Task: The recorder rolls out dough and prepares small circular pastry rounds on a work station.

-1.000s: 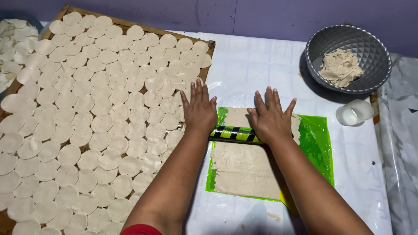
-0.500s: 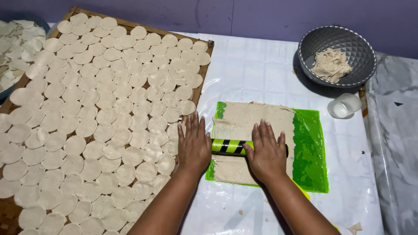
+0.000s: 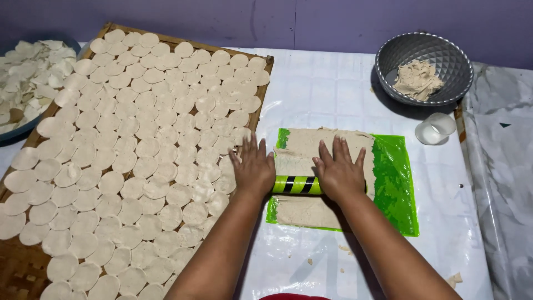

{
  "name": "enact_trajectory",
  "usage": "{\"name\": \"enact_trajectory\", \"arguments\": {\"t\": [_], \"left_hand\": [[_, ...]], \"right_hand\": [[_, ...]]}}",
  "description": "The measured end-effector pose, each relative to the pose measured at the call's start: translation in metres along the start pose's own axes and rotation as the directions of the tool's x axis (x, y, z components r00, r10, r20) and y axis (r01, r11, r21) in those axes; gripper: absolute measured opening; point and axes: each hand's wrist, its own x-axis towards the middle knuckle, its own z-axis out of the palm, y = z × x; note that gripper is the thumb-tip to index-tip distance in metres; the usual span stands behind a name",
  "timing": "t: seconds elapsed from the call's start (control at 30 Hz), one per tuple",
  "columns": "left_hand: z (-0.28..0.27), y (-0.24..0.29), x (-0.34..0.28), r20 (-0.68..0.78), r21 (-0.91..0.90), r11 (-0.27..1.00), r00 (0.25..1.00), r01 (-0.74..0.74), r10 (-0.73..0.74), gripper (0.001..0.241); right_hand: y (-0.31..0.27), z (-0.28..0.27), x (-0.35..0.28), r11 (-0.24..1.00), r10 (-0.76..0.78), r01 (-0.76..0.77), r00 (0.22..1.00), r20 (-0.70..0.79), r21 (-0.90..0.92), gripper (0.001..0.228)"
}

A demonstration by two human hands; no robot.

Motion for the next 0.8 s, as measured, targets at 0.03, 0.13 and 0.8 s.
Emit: {"name": "enact_trajectory", "arguments": {"t": [0.03, 0.13, 0.8], "left_hand": [[0.001, -0.003, -0.006, -0.003, 0.002, 1.0, 1.0, -0.002, 0.002, 0.062], [0.007, -0.008, -0.036, -0.112, 0.02, 0.995, 0.989, -0.096, 0.098, 0.062], [0.008, -0.029, -0.175, -0.272, 0.006, 0.943, 0.907, -0.333, 0.322, 0.069]], "right_hand": [[-0.002, -0.001, -0.006, 1.0, 0.0, 0.0, 1.0, -0.004, 0.002, 0.061], [-0.002, 0.007, -0.037, 0.997, -0.068, 0.065, 0.996, -0.061, -0.04, 0.058], [-0.001, -0.012, -0.155, 0.912, -0.329, 0.396, 0.863, -0.383, 0.107, 0.057]]}}
